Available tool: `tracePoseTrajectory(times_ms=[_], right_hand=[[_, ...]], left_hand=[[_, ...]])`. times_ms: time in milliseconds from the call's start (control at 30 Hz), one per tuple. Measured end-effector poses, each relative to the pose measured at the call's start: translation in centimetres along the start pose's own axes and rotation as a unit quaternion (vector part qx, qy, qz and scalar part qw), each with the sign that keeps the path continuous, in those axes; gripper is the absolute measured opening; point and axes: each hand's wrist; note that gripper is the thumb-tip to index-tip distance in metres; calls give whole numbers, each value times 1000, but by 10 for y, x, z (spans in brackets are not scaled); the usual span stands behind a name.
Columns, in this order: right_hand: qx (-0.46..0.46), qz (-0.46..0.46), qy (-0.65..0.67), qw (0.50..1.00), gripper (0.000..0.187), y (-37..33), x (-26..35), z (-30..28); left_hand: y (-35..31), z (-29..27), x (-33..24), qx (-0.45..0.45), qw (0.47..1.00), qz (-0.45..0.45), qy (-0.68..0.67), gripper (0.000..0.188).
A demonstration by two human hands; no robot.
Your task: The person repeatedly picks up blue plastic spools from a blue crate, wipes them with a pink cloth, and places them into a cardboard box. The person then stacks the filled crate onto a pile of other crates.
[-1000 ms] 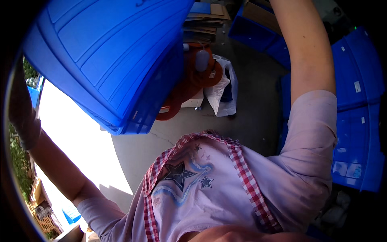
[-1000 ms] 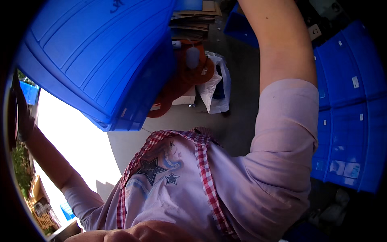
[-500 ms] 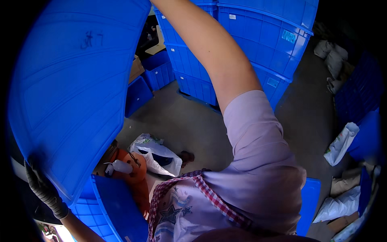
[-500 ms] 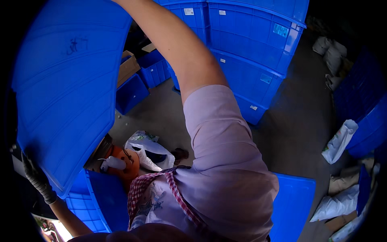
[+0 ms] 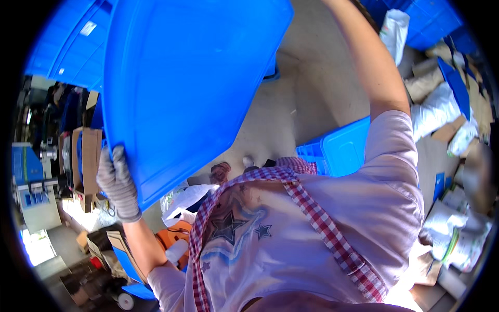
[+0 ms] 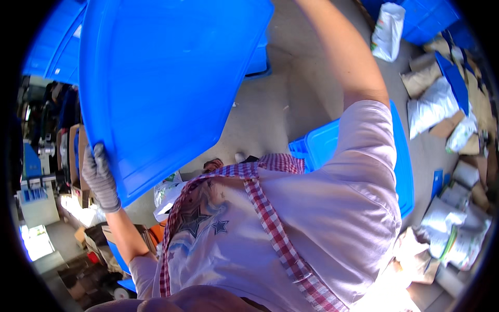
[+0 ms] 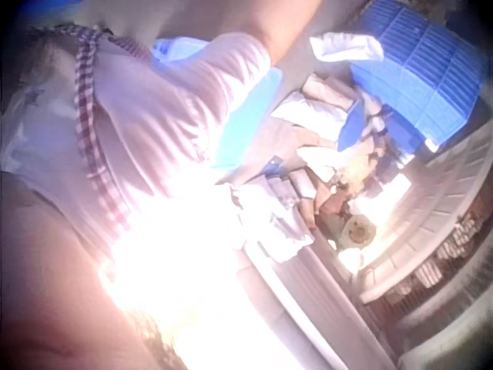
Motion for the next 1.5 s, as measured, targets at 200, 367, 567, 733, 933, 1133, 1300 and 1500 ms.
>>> tracePoseTrajectory(times_ms=[200, 367, 567, 733, 933, 1133, 1300, 1500], right_hand=[[-169, 161, -119, 965, 35, -81, 28, -27], [-215, 300, -36, 929, 27, -153, 1, -65], [-387, 346, 68, 852, 26, -275, -80, -143], [-451, 447, 79, 768, 53, -328, -156, -153], [-514, 456, 273, 673, 83, -346, -182, -51], [-536, 478, 308, 624, 73, -309, -196, -5], [-584, 472, 294, 591, 65, -293, -273, -21], [-521, 546, 286, 590, 76, -203, -429, -70]], left_hand=[[42, 72, 72, 67, 983, 66, -160, 18], [68, 173, 66, 158, 952, 145, -218, 18], [117, 280, -35, 359, 853, 253, -281, 22], [167, 409, -100, 349, 799, 382, -306, 16], [193, 524, -145, 375, 799, 391, -261, 29], [218, 593, -225, 516, 714, 441, -172, 27], [275, 651, -265, 507, 689, 505, -120, 24], [394, 765, -298, 541, 684, 471, -132, 19]])
Point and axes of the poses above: each hand's wrist, its own y-axis towards the middle knuckle, its own z-axis out of the palm, x = y × z, and after that the axes turned 10 degrees about x, right-handed
